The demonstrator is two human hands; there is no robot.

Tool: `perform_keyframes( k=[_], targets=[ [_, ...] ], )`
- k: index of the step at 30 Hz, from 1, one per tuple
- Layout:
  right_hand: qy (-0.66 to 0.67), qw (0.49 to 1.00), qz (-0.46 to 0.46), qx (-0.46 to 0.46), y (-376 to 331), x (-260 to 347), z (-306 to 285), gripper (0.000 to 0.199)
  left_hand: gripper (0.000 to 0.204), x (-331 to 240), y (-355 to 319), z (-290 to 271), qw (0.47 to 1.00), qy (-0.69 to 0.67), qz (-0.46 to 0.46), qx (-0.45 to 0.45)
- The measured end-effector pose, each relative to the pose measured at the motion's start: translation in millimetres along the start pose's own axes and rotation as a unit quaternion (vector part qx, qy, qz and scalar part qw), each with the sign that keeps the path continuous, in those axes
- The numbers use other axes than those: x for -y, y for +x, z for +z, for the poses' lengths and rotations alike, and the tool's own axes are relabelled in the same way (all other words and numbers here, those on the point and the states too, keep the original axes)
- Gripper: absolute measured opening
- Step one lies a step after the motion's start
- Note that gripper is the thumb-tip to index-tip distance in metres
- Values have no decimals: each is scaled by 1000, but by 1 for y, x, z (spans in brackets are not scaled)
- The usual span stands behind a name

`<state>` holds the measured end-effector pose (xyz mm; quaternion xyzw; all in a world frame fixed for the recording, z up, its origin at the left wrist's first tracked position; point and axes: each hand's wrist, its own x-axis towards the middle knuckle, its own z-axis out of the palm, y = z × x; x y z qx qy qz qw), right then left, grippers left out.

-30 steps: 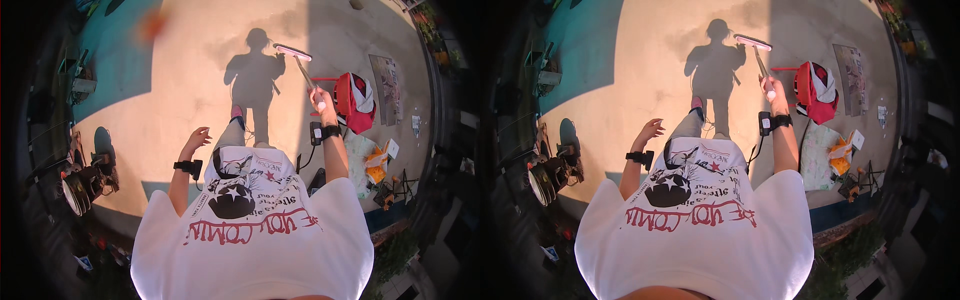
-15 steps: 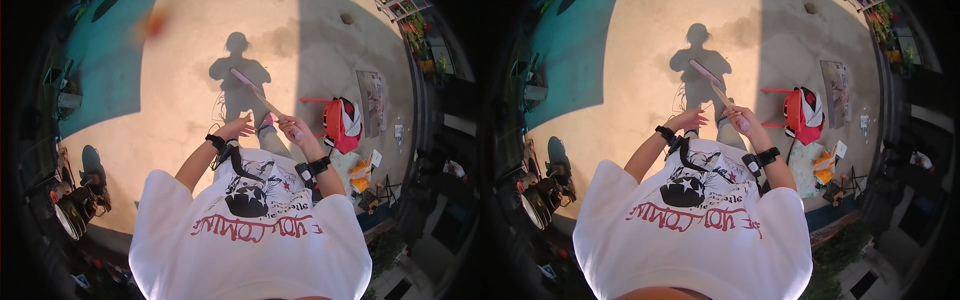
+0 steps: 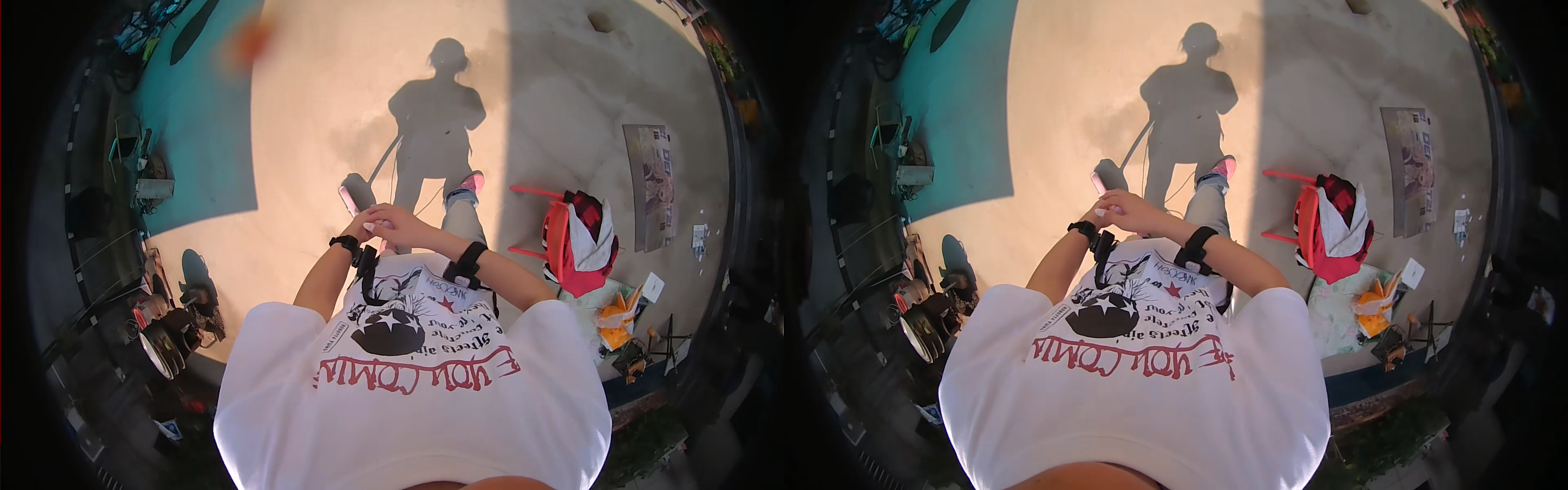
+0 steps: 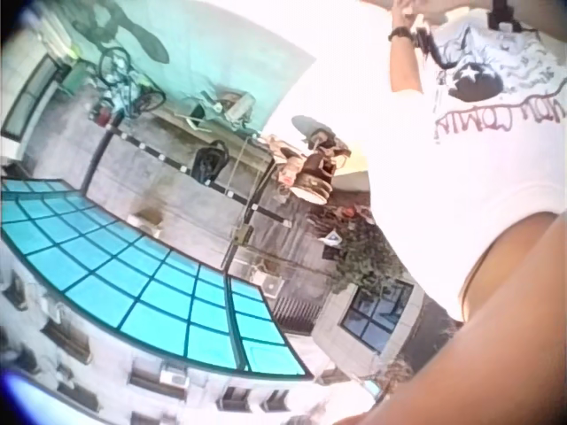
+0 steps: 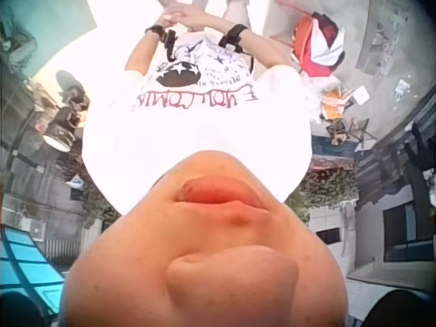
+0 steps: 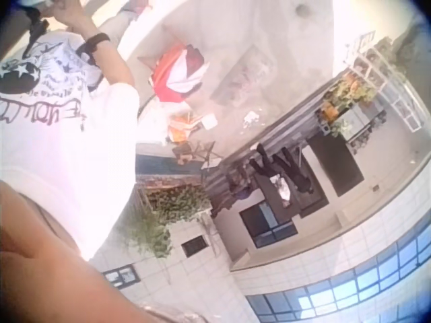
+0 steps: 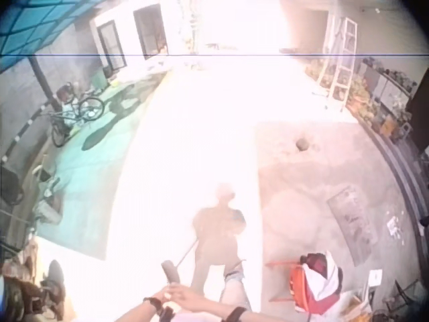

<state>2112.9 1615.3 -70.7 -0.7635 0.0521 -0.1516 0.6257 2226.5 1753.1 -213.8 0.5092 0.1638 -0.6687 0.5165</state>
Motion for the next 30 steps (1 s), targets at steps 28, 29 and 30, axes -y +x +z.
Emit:
perform_keyframes(
  k=[28, 29, 30],
  targets=[
    [-288, 913, 27, -289, 25, 36, -248, 30, 9, -134, 161, 429, 923, 250, -2, 293],
    [-260, 917, 41, -299, 28, 34, -246, 31, 10, -141, 162, 419, 924, 269, -6, 270],
    [-233, 924, 40, -302, 33, 31, -245, 31, 11, -148, 163, 408, 926, 288, -8, 245]
  ],
)
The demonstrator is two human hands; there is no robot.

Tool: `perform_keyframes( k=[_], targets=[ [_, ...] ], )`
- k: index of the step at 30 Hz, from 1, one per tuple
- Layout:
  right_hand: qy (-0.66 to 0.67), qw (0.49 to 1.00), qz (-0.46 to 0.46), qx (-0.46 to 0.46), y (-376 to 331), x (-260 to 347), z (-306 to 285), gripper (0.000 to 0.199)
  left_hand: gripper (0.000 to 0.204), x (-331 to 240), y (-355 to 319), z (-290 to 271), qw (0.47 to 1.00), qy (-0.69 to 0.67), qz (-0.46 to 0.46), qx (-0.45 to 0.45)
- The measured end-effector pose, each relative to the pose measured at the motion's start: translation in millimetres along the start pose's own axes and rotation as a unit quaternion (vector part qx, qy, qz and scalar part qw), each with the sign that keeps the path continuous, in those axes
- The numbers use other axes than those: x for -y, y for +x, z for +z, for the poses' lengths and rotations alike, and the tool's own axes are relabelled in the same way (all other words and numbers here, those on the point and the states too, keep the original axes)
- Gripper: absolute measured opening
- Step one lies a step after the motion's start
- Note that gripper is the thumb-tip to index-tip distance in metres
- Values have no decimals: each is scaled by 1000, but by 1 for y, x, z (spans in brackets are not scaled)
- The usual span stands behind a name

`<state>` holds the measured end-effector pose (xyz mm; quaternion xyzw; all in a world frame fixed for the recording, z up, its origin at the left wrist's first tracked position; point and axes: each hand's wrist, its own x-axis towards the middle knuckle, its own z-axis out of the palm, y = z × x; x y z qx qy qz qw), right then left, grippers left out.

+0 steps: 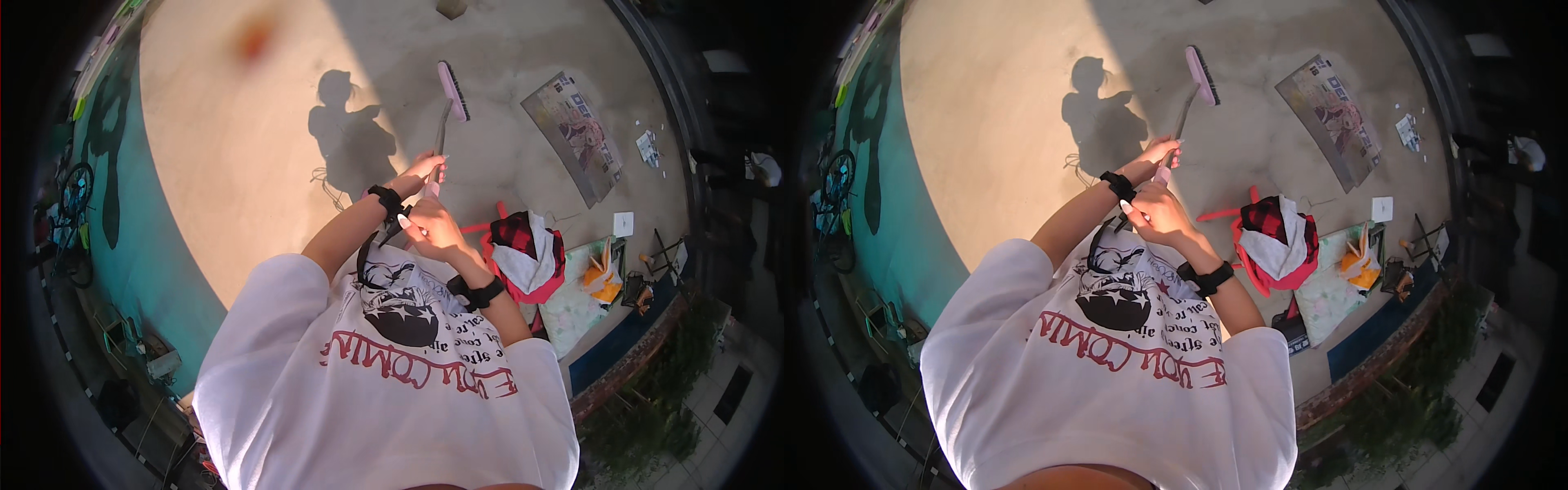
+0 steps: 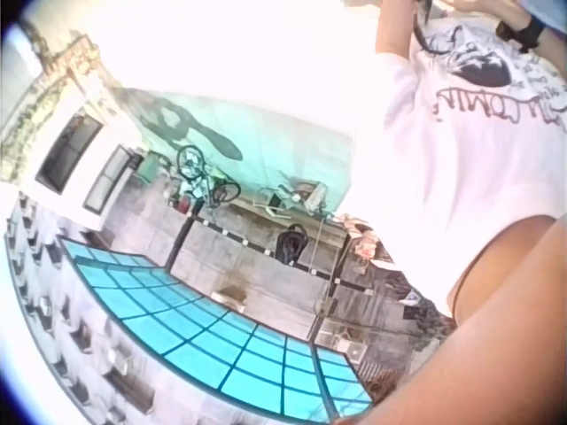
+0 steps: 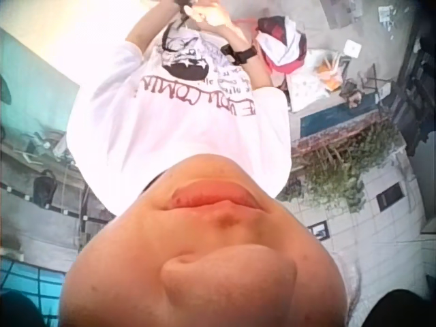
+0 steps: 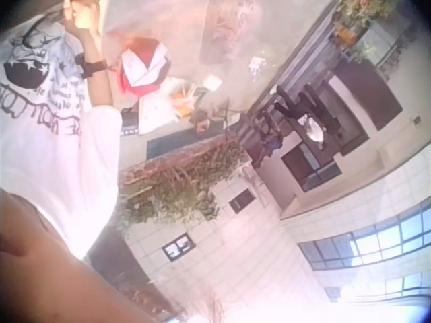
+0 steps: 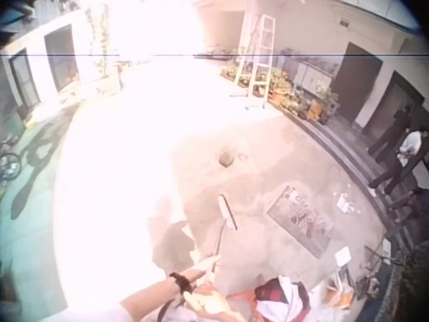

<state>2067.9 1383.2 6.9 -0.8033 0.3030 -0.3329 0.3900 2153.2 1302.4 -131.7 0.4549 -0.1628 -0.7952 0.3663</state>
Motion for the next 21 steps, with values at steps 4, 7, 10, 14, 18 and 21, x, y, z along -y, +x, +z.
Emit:
perform_keyframes(
  k=[4, 7, 10, 14, 18, 21],
  targets=[
    [74, 997, 36, 7, 15, -26, 8, 28, 11, -8, -13, -35, 999, 22, -24, -23],
    [224, 948, 227, 9, 49, -51, 6, 30, 11, -30, -1, -64, 983, 108, -90, -118],
    [282, 930, 235, 25, 76, -95, 35, 33, 8, -8, 14, -130, 980, -68, -82, -169],
    [231, 927, 277, 101, 84, -123, 69, 39, 24, 5, -9, -185, 980, 123, -69, -143],
    [329, 881, 314, 128, 98, -105, 91, 39, 41, 29, -31, -239, 953, 282, -7, -108],
    [285, 900, 278, 176, 114, -109, 77, 40, 36, 38, -24, -237, 966, 239, -29, -93]
  ],
)
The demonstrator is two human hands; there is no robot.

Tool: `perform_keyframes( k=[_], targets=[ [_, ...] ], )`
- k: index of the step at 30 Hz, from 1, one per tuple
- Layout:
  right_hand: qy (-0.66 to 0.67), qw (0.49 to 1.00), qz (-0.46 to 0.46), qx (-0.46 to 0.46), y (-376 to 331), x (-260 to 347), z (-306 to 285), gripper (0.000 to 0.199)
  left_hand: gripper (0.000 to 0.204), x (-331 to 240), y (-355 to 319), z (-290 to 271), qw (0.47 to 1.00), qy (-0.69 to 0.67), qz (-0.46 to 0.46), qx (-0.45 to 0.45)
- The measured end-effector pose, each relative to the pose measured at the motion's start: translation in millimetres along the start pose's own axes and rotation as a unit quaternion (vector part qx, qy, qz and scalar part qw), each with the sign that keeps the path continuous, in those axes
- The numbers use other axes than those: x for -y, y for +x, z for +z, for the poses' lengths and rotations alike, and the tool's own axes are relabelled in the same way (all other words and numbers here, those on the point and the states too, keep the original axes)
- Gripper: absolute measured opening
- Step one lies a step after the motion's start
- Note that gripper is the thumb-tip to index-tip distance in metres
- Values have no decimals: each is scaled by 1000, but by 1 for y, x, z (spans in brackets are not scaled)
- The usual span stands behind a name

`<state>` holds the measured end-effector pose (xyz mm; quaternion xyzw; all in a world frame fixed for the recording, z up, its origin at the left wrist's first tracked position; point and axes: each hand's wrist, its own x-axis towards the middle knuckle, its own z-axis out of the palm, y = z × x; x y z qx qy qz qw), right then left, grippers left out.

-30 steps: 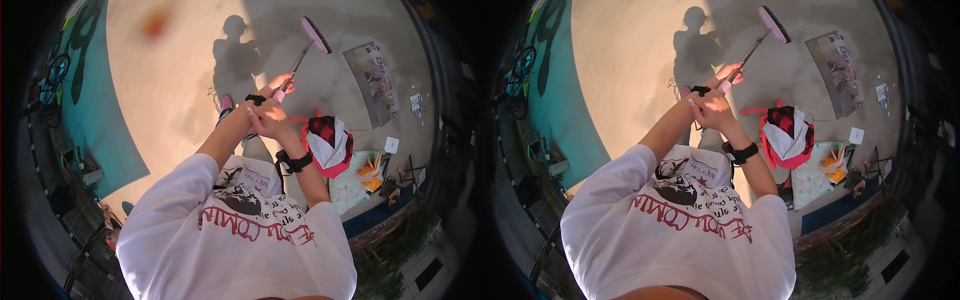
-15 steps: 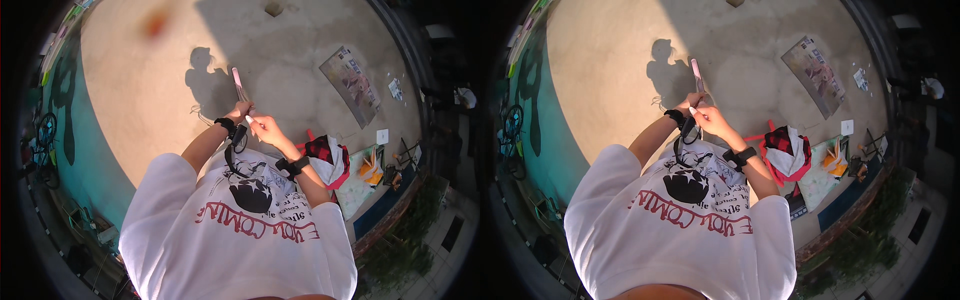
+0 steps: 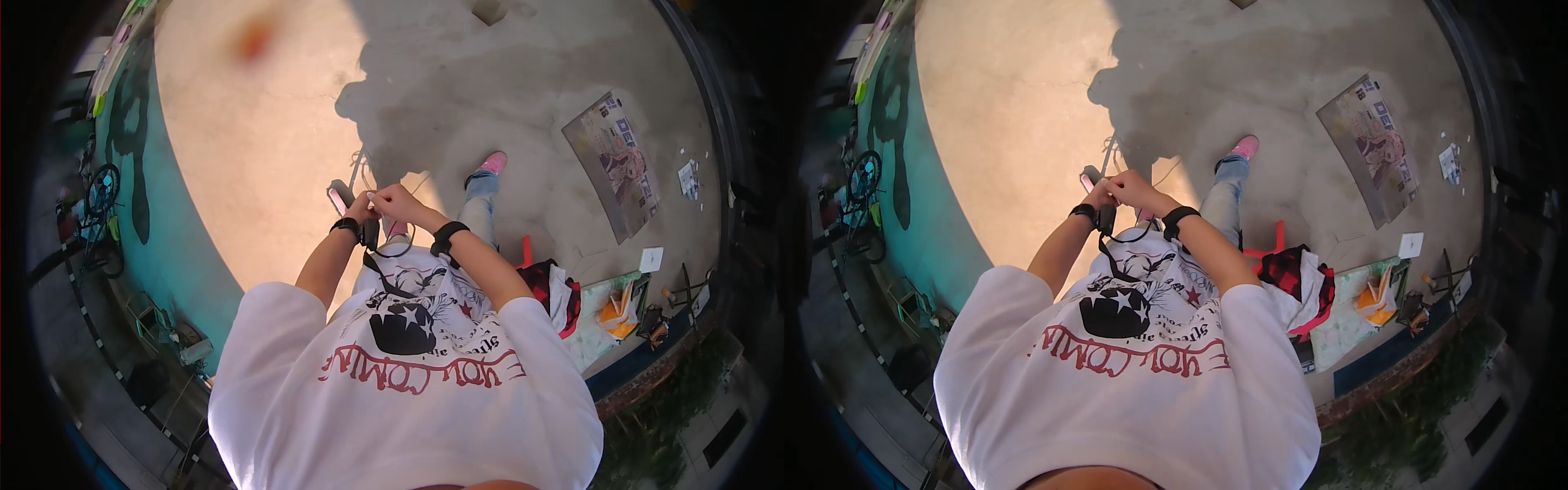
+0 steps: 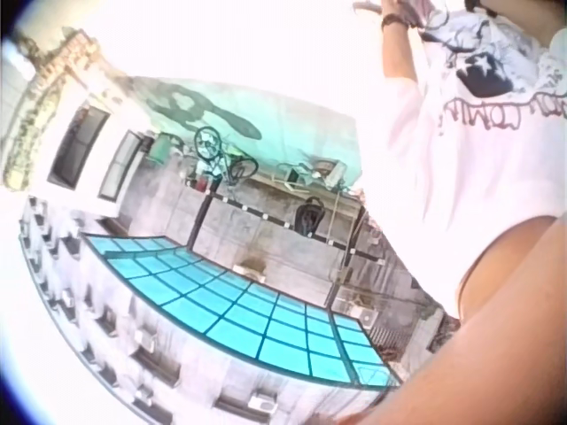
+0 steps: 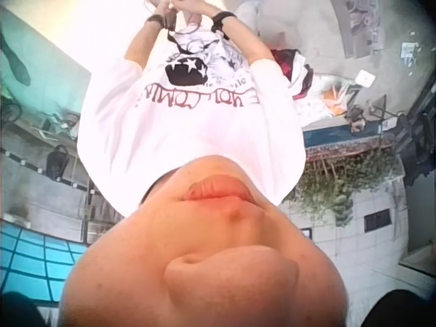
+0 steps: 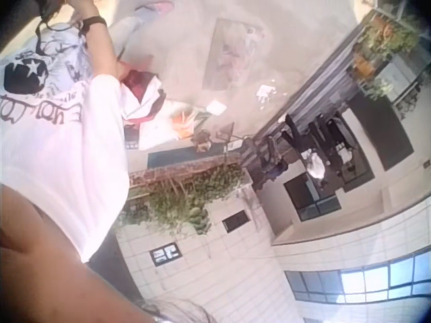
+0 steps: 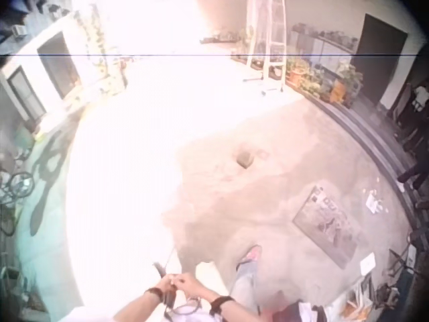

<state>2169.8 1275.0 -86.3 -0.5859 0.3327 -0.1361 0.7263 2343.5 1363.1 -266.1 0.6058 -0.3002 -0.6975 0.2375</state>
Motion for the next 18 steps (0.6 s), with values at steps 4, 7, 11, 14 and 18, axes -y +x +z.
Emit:
perform_keyframes(
  k=[4, 7, 11, 14, 18],
  targets=[
    [-113, 991, -45, 52, 10, -19, -50, 28, 28, -70, 21, 67, 987, -140, -66, 33],
    [-150, 988, -40, 22, -8, 7, -112, 25, 22, -122, 48, 112, 976, -207, -57, 42],
    [-187, 973, -37, -132, -50, 32, -181, 28, 27, -240, 72, 172, 890, 307, 275, 193],
    [-234, 950, -9, -205, -52, 51, -214, 27, 44, -264, 123, 205, 982, 25, 96, 159],
    [-336, 890, -132, -277, -40, 68, -222, 20, 62, -292, 167, 241, 947, -286, -101, 107]
  ],
)
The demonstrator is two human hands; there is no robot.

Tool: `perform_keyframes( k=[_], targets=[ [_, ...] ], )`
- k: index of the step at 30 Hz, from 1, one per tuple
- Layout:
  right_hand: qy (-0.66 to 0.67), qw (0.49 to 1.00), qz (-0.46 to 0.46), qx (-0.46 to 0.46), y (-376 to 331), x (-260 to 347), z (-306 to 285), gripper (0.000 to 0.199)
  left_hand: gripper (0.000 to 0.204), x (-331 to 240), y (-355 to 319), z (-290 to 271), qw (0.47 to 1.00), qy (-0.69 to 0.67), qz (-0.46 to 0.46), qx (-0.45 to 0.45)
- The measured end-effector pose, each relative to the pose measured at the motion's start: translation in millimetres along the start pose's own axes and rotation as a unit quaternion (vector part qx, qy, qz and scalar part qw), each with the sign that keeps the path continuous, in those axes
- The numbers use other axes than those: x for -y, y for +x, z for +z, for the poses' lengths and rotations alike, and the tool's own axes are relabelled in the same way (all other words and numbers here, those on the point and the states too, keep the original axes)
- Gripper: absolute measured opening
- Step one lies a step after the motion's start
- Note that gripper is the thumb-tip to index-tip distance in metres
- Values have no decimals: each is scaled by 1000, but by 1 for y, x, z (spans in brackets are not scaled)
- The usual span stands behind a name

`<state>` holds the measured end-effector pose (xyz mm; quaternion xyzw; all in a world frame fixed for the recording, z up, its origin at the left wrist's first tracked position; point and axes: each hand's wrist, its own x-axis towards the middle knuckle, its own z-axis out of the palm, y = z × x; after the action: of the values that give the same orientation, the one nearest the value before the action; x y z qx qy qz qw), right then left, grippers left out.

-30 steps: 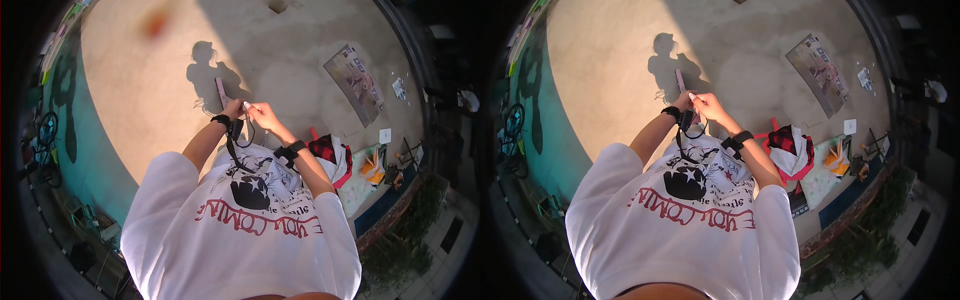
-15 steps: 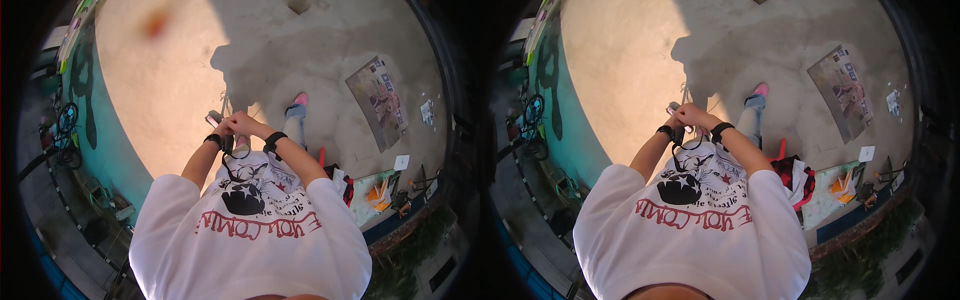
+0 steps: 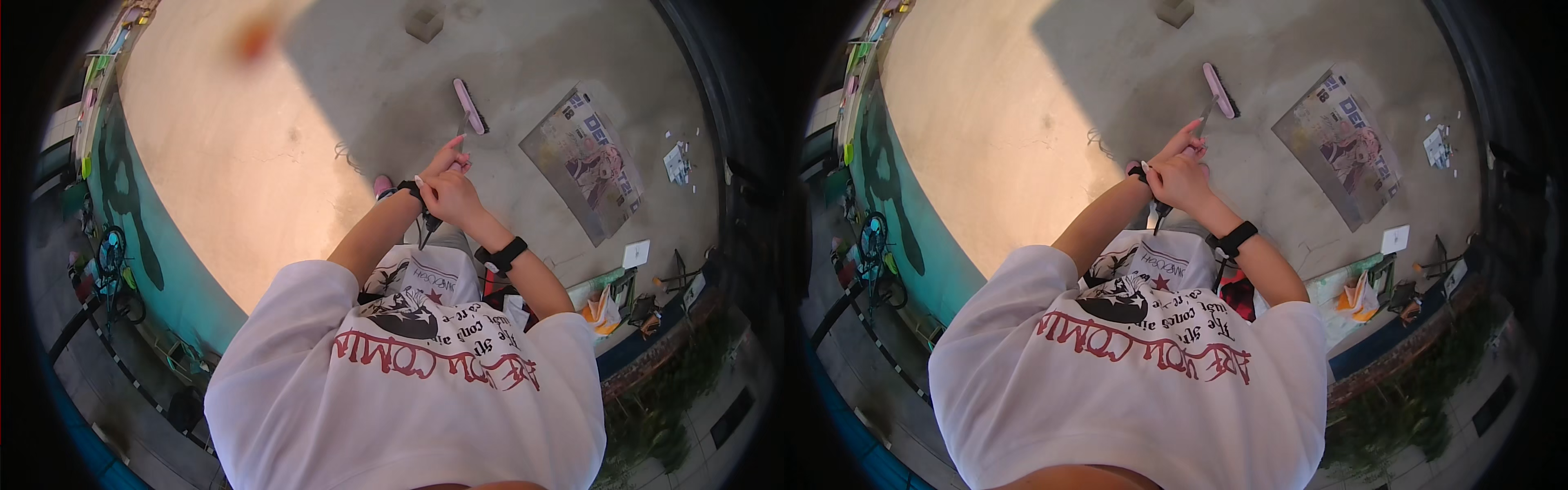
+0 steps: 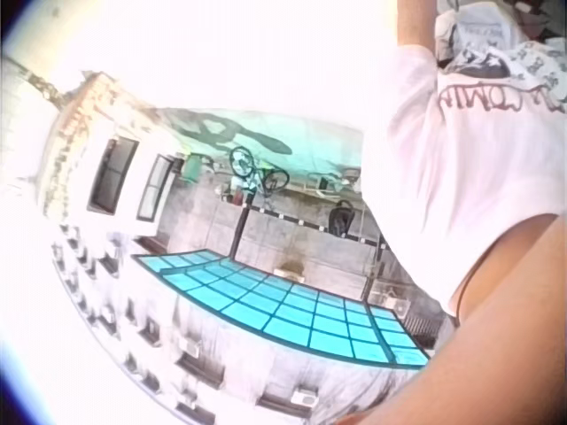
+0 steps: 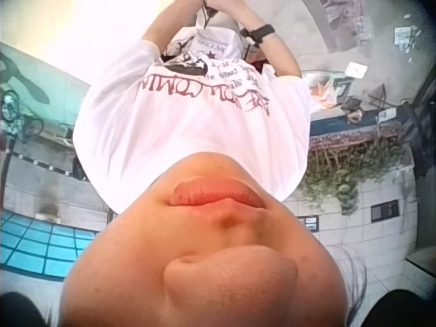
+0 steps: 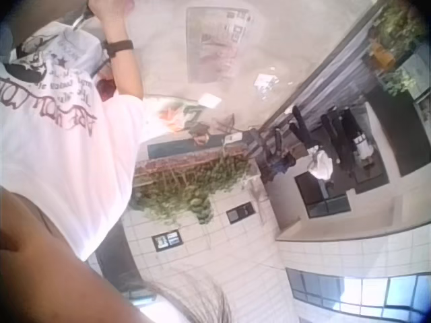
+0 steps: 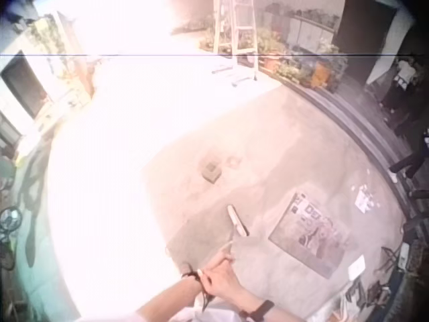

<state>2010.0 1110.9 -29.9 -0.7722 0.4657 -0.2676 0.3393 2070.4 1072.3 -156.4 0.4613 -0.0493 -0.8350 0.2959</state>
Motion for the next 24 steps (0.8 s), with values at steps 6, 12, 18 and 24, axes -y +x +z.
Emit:
perform_keyframes(
  k=[6, 12, 18, 24],
  targets=[
    [-16, 995, -45, -83, 40, 6, 13, 17, 64, -59, 14, 18, 996, -4, 5, 91],
    [-22, 998, -2, -64, 90, -18, 19, 21, 57, -106, 57, -14, 992, 75, 20, 97],
    [93, 975, 194, -50, 137, -60, 19, 33, 47, -132, 131, -78, 956, 165, -184, 159],
    [165, 963, 199, -71, 131, -80, -3, 33, 47, -124, 126, -55, 950, 252, -121, 136]
  ],
)
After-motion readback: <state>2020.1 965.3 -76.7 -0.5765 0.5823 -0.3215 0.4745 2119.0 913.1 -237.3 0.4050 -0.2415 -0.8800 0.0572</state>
